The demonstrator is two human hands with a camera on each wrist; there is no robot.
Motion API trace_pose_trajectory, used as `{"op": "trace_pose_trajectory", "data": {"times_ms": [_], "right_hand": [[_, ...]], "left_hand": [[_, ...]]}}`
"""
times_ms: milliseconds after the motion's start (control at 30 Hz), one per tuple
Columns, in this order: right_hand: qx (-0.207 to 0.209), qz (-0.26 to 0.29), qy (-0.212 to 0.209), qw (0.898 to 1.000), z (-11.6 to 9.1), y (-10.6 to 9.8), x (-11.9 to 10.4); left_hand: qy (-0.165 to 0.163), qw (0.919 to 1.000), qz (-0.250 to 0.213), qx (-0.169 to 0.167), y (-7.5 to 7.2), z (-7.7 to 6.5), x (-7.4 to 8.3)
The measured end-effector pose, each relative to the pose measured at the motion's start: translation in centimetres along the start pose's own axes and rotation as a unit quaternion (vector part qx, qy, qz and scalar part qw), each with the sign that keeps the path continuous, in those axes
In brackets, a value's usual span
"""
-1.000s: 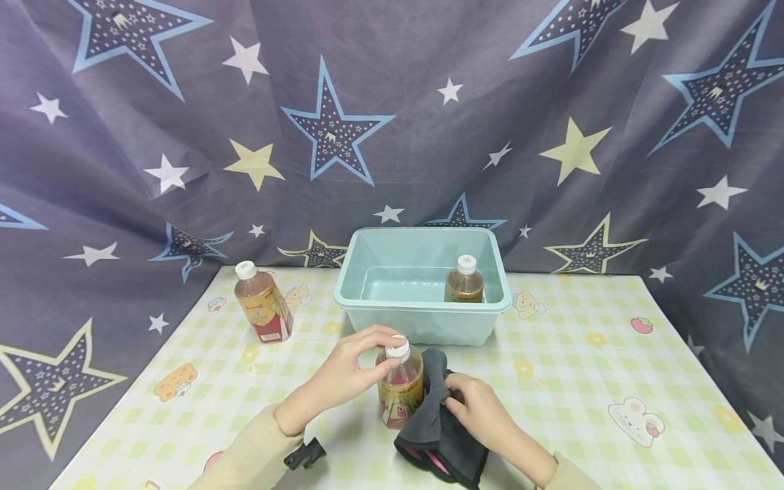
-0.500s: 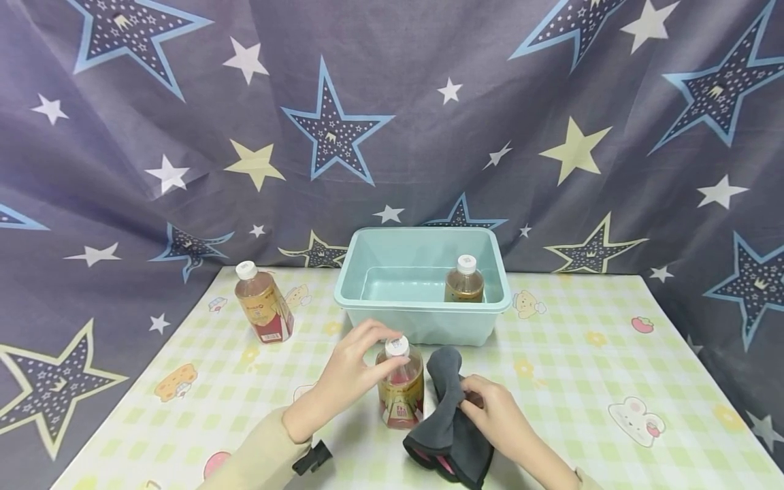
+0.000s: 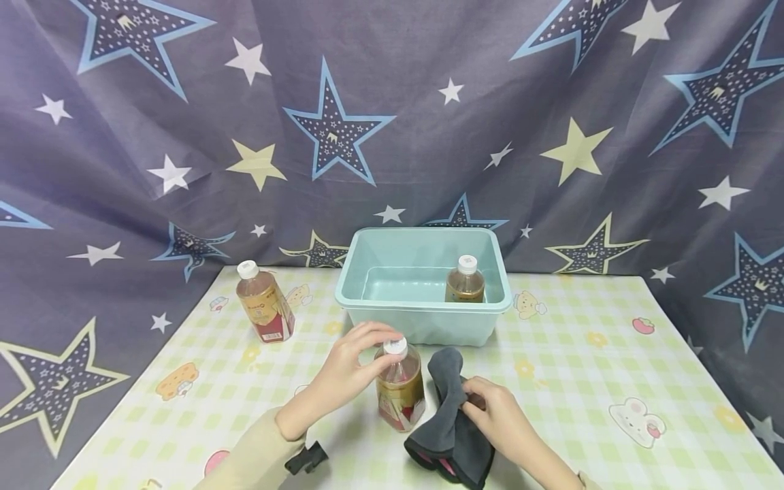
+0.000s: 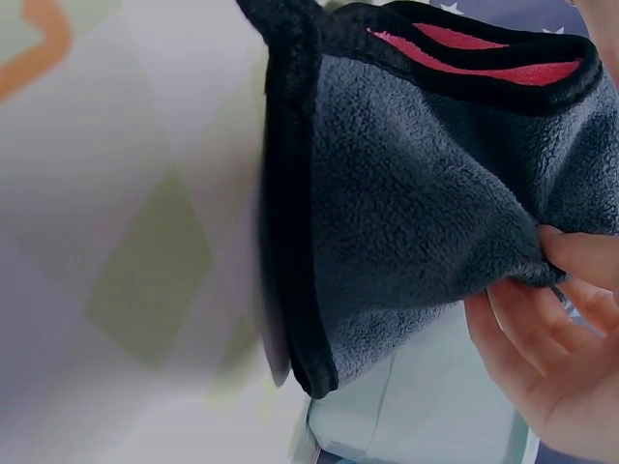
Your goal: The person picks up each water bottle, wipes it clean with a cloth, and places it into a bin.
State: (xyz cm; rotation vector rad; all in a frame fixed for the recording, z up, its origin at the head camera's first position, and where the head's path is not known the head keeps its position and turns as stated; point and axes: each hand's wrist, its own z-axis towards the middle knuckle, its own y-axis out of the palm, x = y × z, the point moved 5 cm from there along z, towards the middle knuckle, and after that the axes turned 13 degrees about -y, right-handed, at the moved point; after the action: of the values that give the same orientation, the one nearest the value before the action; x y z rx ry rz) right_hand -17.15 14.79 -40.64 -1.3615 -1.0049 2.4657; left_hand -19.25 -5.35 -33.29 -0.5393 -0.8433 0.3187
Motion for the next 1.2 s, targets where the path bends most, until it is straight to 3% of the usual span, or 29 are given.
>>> {"op": "trace_pose_trajectory", "data": {"times_ms": [267, 633, 1200], "right_hand": [[-0.003, 0.0, -0.001, 1.0, 0.05, 0.02, -0.02], [-0.021, -0.001, 0.0, 1.0, 0.08, 0.2, -0.11], [-0.023, -0.012, -0.014, 1.0, 0.17, 0.27, -0.35]], "left_hand": [[0.022, 0.9986, 0.014, -0.046, 0.19, -0.1, 0.3], [0.051, 0.9952, 0.036, -0.075, 0.47, -0.17, 0.42], [0.093, 0.9897, -0.008, -0.108, 0.21, 0.17, -0.21]]}}
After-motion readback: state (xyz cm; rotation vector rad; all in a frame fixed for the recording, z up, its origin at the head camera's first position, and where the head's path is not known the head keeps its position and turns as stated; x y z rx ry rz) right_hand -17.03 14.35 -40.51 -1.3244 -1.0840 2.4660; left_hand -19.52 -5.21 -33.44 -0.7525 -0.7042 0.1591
